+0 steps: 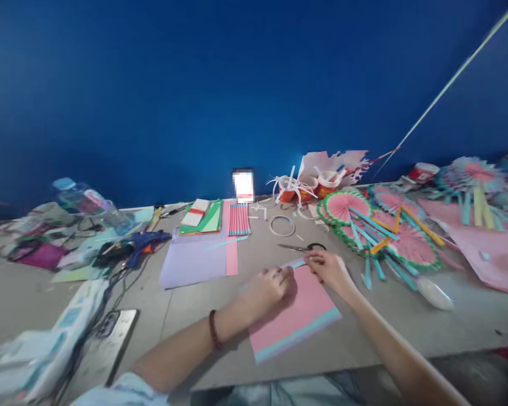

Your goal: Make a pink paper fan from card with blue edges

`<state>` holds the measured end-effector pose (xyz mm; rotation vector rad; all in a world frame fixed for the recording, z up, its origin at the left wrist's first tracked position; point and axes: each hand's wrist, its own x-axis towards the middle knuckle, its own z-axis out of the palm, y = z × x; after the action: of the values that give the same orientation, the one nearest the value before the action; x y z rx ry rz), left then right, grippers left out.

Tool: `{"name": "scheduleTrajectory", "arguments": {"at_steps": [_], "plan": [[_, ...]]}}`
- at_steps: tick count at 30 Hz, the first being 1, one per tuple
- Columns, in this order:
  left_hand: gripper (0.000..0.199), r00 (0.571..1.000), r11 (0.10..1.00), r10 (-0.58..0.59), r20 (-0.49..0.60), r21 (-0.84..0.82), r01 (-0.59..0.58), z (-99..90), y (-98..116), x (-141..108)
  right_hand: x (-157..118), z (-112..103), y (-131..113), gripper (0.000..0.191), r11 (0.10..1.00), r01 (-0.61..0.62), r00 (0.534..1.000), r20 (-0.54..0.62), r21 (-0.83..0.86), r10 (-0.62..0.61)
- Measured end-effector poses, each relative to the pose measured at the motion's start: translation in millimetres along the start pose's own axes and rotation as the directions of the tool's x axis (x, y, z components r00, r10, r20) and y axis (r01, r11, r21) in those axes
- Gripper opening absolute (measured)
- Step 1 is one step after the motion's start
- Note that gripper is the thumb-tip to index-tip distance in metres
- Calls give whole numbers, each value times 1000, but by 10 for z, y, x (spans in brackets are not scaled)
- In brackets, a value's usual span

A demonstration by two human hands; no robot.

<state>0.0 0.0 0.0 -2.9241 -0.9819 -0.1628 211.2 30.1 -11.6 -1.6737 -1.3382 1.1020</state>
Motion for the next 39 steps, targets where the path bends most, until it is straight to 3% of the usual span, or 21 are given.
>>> {"name": "scheduleTrajectory", "arguments": {"at_steps": [11, 17, 23, 27, 30, 35, 39], "plan": [[35, 999, 999, 27, -23, -29, -28, 60, -18, 26, -26, -98, -17, 25, 997, 63, 995, -71, -49, -66], [35, 999, 997, 9, -47, -73, -12, 58, -18, 46, 37, -125, 68, 21, 969, 194, 973, -93, -151, -209], [33, 998, 998, 24, -63, -55, -27, 41, -13, 29, 25, -88, 50, 17, 945, 243, 954, -122, -221, -274], [31, 989, 995, 2, -148, -102, -17, 126, -22, 26, 12, -113, 33, 17, 957, 236, 961, -108, -167, -255], [22, 960, 976, -92, -264, -215, 35, 148, -53, 34, -17, -135, -28, 22, 968, 240, 967, -64, -72, -245], [22, 895, 862, -282, -345, -500, 79, -52, -147, 46, -107, -114, -189, 29, 969, 201, 975, 61, 146, -212], [24, 900, 613, -367, -234, -789, 45, -216, -184, 79, -173, -67, -267, 34, 947, 123, 960, 206, 296, -189]]}}
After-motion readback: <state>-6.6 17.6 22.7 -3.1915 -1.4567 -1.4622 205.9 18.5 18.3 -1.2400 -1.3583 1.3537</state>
